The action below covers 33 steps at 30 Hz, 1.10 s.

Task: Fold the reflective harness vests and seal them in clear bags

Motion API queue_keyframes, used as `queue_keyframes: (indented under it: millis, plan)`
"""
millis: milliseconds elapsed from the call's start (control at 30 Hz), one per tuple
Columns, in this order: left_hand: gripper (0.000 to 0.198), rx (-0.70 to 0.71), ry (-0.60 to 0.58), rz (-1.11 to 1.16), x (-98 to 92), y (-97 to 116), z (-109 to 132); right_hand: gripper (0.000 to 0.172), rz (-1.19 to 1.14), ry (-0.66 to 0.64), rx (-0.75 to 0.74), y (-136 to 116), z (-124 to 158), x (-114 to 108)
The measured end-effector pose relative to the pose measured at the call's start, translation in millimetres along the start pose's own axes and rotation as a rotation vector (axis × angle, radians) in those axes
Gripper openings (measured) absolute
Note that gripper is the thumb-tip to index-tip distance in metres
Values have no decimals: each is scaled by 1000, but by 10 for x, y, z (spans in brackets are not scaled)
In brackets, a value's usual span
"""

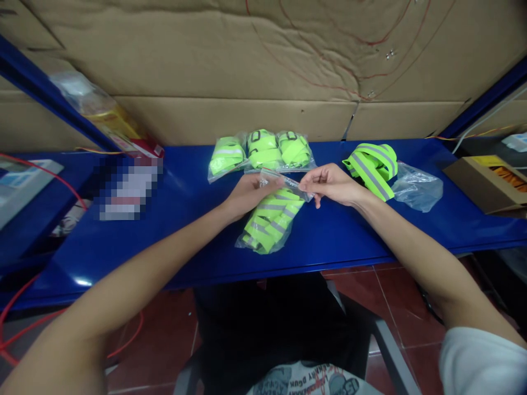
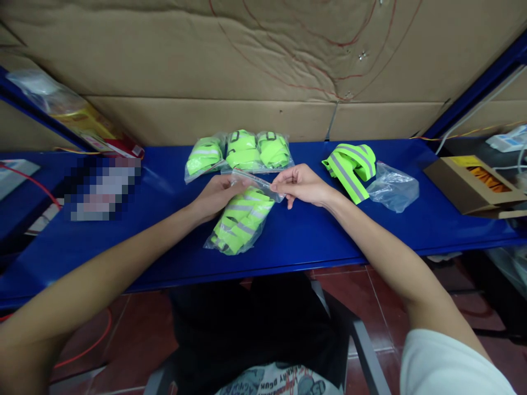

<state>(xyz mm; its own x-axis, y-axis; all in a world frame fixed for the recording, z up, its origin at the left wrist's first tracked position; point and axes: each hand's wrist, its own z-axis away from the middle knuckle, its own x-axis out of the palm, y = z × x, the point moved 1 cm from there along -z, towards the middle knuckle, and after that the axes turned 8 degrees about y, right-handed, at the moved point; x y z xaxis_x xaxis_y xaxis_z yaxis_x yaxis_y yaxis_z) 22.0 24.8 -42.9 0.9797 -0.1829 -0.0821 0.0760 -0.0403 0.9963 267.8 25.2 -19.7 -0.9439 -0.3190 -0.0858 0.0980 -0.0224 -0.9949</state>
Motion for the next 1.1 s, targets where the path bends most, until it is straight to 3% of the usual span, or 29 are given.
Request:
queue_keyframes:
  millis: [167, 467, 700, 867, 967, 1100]
  plan:
    - [45, -17, 1, 31, 6, -44, 8, 46, -3, 7, -5, 6, 28, 32]
    - [40, -140, -140, 82, -12, -50, -1, 44, -19, -62, 16, 23, 33, 86]
    - [39, -49, -182, 11, 12, -11, 29, 42, -28, -53, 37, 74, 39, 134]
    - [37, -31, -83, 24, 31, -64, 17, 40, -33, -60, -37, 54, 46, 158]
    - [41, 63, 20, -4, 15, -71, 3, 41, -20, -40, -23, 50, 43, 147]
    - [43, 166, 23, -26, 2, -44, 7, 43, 7, -17, -10, 62, 41, 159]
